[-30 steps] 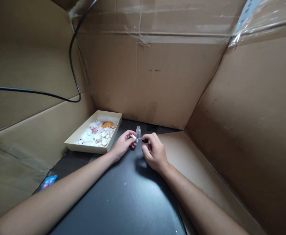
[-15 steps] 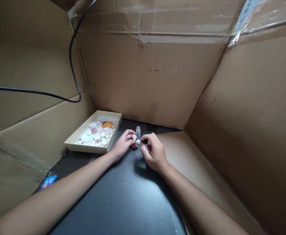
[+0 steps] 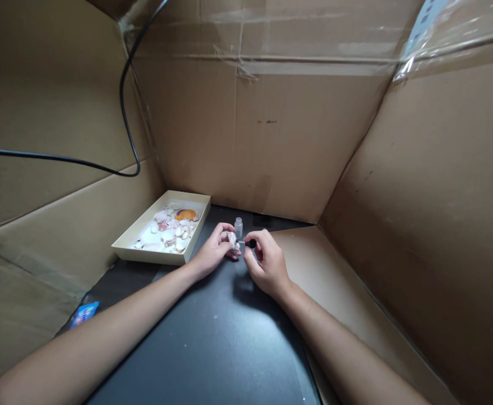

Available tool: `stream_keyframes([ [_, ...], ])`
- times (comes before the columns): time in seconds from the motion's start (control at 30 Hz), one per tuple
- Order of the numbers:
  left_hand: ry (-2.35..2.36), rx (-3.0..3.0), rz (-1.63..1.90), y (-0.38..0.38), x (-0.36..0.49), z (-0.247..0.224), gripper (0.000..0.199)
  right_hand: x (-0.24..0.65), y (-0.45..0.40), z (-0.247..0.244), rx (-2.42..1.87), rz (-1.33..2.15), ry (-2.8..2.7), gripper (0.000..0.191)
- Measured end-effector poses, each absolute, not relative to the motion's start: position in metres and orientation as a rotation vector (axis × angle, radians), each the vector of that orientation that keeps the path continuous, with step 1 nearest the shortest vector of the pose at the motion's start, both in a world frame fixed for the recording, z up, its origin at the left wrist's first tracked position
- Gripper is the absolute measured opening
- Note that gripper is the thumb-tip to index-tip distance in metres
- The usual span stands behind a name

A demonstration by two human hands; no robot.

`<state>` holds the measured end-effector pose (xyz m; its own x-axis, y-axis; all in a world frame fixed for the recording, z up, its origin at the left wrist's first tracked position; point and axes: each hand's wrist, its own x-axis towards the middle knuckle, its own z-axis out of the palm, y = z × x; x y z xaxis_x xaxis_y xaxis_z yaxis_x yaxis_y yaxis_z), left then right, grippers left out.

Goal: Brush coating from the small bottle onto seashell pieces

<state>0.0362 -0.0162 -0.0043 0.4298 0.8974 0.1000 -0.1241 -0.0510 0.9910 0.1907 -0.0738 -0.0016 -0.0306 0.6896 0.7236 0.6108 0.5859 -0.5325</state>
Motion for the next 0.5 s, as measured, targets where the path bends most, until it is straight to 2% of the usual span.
stream_keyframes([
  [0.5, 0.759, 1.462, 0.978, -0.0161, 0.0378, -0.0058, 0.027, 0.1907, -0.0733, -0.0020, -1.114, 0.080, -1.685, 0.010],
])
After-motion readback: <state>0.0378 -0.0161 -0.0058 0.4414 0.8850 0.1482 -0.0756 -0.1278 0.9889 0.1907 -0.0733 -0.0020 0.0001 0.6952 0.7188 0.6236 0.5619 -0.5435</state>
